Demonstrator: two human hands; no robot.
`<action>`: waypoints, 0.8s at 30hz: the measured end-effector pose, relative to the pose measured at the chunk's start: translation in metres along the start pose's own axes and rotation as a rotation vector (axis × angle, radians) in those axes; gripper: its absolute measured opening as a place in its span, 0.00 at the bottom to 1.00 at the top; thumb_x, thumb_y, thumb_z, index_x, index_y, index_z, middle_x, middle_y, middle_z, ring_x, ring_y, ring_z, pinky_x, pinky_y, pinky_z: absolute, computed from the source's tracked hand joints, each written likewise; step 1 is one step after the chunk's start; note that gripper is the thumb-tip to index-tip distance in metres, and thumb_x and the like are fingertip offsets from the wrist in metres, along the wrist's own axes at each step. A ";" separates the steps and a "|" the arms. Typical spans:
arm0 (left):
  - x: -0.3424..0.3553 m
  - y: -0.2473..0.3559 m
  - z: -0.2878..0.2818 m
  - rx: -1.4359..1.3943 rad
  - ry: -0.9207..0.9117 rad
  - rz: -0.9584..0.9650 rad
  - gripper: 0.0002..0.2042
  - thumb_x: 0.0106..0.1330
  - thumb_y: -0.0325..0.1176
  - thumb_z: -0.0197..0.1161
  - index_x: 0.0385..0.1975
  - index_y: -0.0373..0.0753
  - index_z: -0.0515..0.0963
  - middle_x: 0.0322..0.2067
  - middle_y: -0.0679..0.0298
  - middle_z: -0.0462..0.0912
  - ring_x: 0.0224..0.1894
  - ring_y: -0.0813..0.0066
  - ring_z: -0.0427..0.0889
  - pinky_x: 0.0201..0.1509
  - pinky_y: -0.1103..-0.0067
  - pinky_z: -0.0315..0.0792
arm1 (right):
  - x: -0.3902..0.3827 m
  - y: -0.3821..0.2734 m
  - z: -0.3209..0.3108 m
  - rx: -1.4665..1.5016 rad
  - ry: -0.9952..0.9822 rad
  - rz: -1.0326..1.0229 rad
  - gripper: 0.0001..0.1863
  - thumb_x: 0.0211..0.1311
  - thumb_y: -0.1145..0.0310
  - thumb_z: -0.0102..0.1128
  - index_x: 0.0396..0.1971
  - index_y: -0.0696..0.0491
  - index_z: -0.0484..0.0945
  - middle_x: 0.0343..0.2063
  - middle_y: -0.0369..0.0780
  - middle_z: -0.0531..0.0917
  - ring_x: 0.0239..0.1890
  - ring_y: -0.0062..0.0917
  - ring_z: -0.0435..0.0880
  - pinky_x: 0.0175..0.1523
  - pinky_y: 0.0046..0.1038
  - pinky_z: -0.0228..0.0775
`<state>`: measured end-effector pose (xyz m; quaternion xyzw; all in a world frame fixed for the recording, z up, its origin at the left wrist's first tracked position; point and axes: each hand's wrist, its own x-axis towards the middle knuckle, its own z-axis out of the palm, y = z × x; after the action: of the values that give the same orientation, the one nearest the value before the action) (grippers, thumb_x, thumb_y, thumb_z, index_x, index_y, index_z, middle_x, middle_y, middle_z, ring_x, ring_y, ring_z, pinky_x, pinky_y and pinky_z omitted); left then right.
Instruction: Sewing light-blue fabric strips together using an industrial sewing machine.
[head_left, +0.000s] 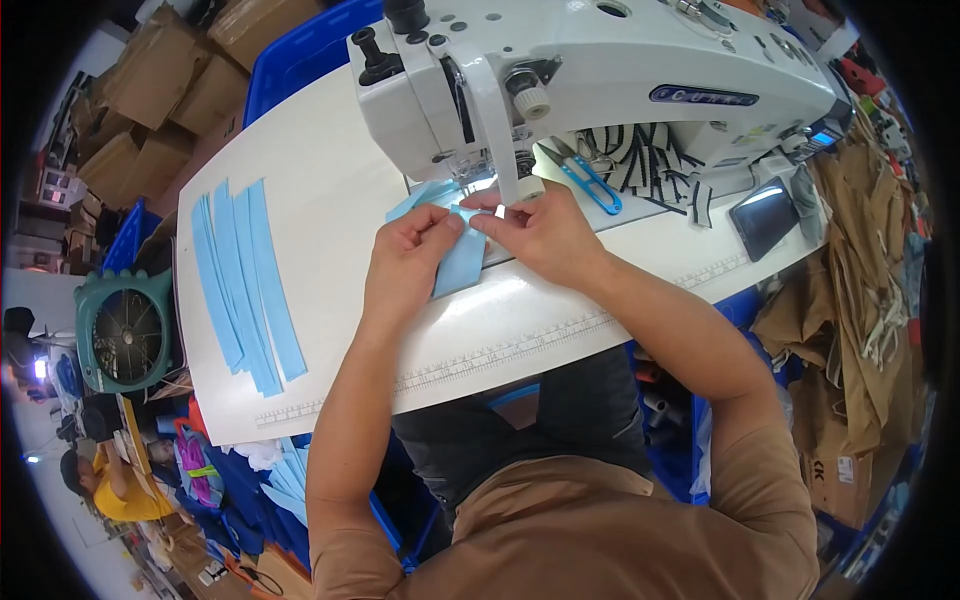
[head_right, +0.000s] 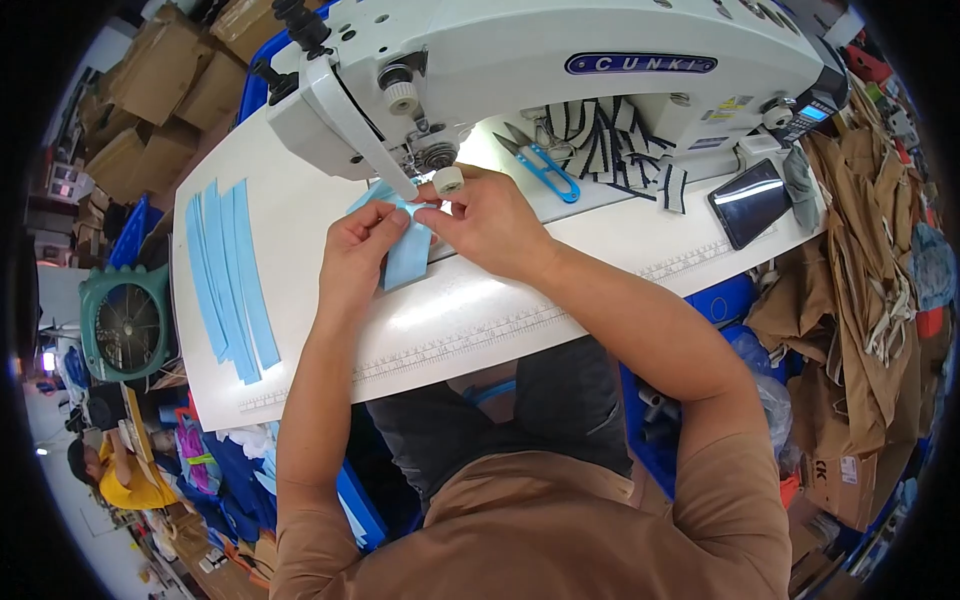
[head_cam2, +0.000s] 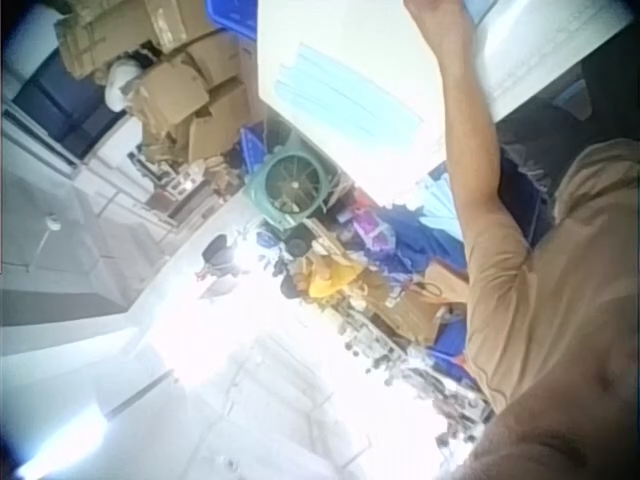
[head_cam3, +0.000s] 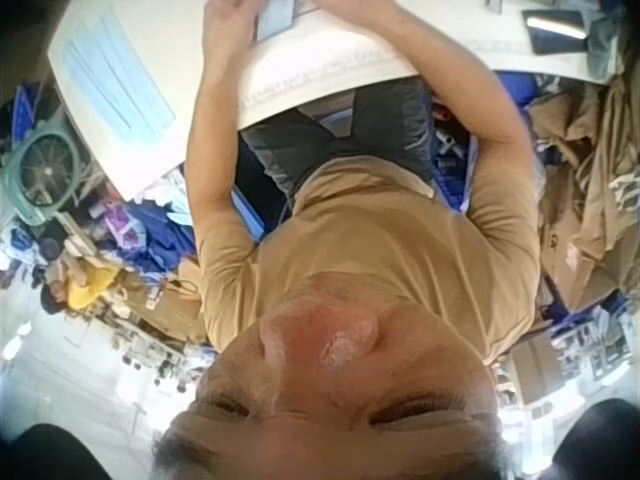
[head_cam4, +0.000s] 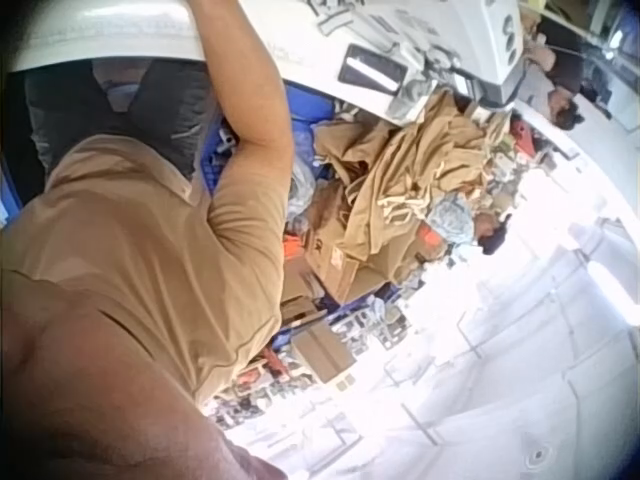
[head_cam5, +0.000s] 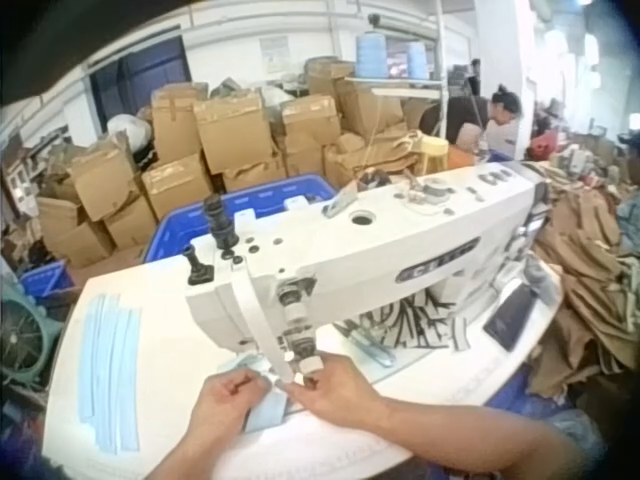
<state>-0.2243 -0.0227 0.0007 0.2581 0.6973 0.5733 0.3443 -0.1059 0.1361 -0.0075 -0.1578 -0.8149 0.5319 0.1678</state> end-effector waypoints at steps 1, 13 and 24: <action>0.002 -0.004 -0.001 -0.028 0.004 0.004 0.10 0.73 0.34 0.61 0.39 0.31 0.82 0.30 0.66 0.87 0.32 0.85 0.81 0.40 0.86 0.71 | 0.000 0.000 0.000 0.043 0.000 -0.012 0.13 0.60 0.67 0.70 0.26 0.64 0.84 0.39 0.42 0.89 0.25 0.28 0.79 0.32 0.30 0.71; 0.005 -0.007 -0.010 -0.020 0.010 -0.028 0.07 0.69 0.30 0.63 0.38 0.32 0.83 0.31 0.65 0.84 0.34 0.77 0.86 0.40 0.83 0.76 | -0.003 0.015 0.010 -0.112 0.108 -0.394 0.13 0.64 0.70 0.68 0.48 0.47 0.88 0.21 0.42 0.84 0.21 0.21 0.79 0.31 0.24 0.71; 0.005 -0.007 -0.016 -0.022 -0.043 -0.033 0.08 0.69 0.32 0.64 0.37 0.34 0.83 0.29 0.70 0.82 0.30 0.84 0.80 0.35 0.86 0.71 | -0.002 0.019 0.009 -0.277 0.095 -0.530 0.14 0.59 0.74 0.67 0.45 0.47 0.88 0.31 0.40 0.87 0.30 0.34 0.85 0.37 0.32 0.78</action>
<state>-0.2397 -0.0301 -0.0050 0.2552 0.6875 0.5695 0.3712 -0.1065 0.1351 -0.0287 0.0145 -0.8836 0.3456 0.3155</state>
